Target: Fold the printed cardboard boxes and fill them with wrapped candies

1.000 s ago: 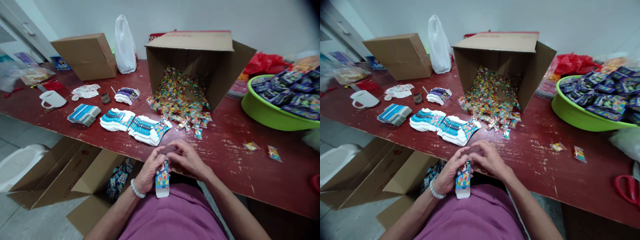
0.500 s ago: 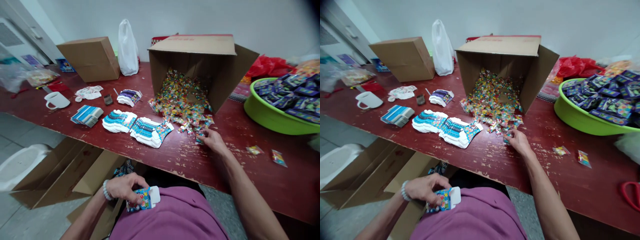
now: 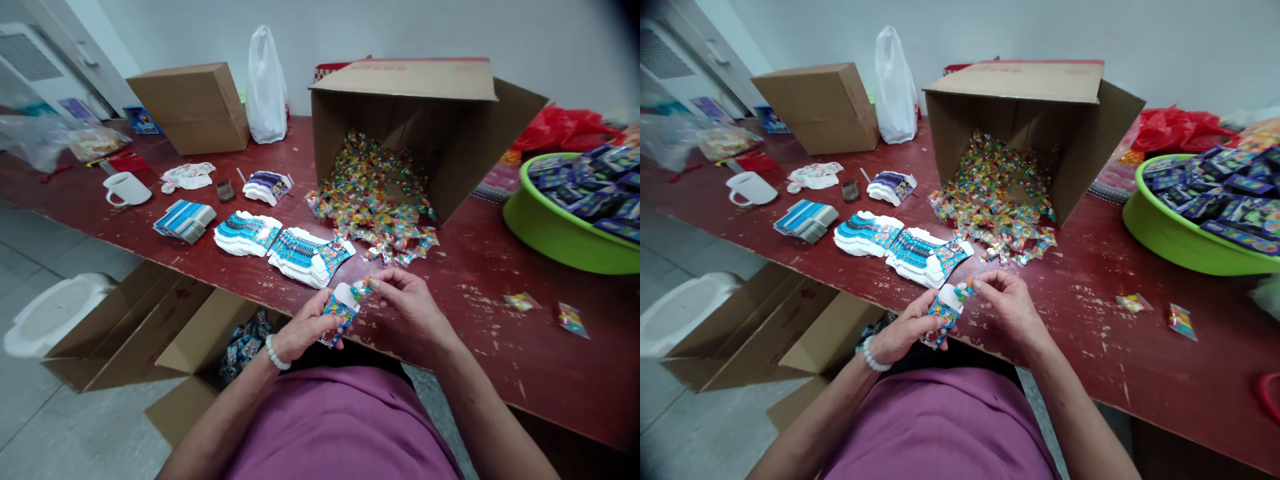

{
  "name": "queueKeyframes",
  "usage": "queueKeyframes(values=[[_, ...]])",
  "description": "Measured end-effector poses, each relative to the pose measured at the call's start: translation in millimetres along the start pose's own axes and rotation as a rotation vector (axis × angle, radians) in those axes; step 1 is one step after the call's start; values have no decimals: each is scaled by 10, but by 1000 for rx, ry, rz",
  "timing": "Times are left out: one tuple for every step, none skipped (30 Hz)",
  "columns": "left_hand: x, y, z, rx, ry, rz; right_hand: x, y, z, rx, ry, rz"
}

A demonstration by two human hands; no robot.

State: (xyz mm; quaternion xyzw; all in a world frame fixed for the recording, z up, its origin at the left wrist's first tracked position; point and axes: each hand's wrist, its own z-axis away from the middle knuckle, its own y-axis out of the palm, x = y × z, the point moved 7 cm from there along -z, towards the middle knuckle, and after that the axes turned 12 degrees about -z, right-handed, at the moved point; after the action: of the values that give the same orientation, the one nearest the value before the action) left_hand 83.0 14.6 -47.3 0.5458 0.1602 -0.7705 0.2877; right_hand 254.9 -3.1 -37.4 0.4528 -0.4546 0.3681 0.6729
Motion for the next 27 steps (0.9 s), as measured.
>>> queueKeyframes(values=[[-13, 11, 3, -3, 4, -4, 3, 31, 26, 6, -14, 17], [-25, 17, 8, -10, 9, -6, 3, 63, 49, 20, -25, 36], [-36, 22, 12, -19, 15, -6, 2, 103, 72, 51, -37, 66], [-44, 27, 14, -29, 20, -4, 6, 151, 95, 99, -54, 110], [-48, 29, 13, -44, 21, 9, 16, 198, 118, 151, -80, 159], [-47, 29, 9, -63, 20, 38, 37, 226, 138, 182, -118, 204], [-39, 23, 3, -89, 14, 85, 66, 227, 153, 182, -162, 236], [-22, 12, -6, -119, -2, 147, 99, 197, 161, 148, -207, 250], [5, 4, -17, -144, -24, 217, 124, 147, 166, 92, -243, 251], [34, -1, -29, -161, -45, 289, 133, 96, 169, 38, -263, 249], [60, -4, -43, -171, -62, 354, 122, 62, 172, 4, -269, 252], [84, -3, -58, -175, -75, 405, 94, 56, 175, 1, -268, 258], [102, -2, -72, -179, -81, 445, 53, 80, 182, 25, -262, 259], [113, -4, -84, -189, -76, 478, 8, 125, 193, 61, -258, 249], [121, -15, -90, -215, -65, 507, -34, 181, 210, 98, -261, 233], [131, -31, -90, -254, -56, 529, -65, 242, 232, 127, -275, 214], [144, -45, -82, -297, -54, 543, -82, 300, 255, 148, -301, 201], [157, -58, -68, -342, -55, 548, -82, 351, 278, 157, -341, 200], [169, -71, -50, -386, -56, 544, -68, 390, 299, 157, -389, 212], [179, -80, -29, -422, -60, 532, -50, 418, 312, 153, -434, 231], [186, -86, -10, -445, -61, 517, -39, 438, 313, 156, -457, 249], [191, -87, 3, -453, -59, 504, -41, 449, 300, 165, -452, 258], [195, -84, 10, -446, -55, 493, -56, 451, 274, 177, -423, 249], [200, -76, 10, -430, -50, 487, -81, 443, 240, 185, -376, 218], [208, -67, 5, -408, -48, 486, -114, 429, 203, 186, -315, 166], [218, -56, -4, -385, -48, 489, -157, 414, 168, 181, -241, 98], [231, -47, -14, -365, -51, 497, -205, 401, 138, 170, -161, 23]])
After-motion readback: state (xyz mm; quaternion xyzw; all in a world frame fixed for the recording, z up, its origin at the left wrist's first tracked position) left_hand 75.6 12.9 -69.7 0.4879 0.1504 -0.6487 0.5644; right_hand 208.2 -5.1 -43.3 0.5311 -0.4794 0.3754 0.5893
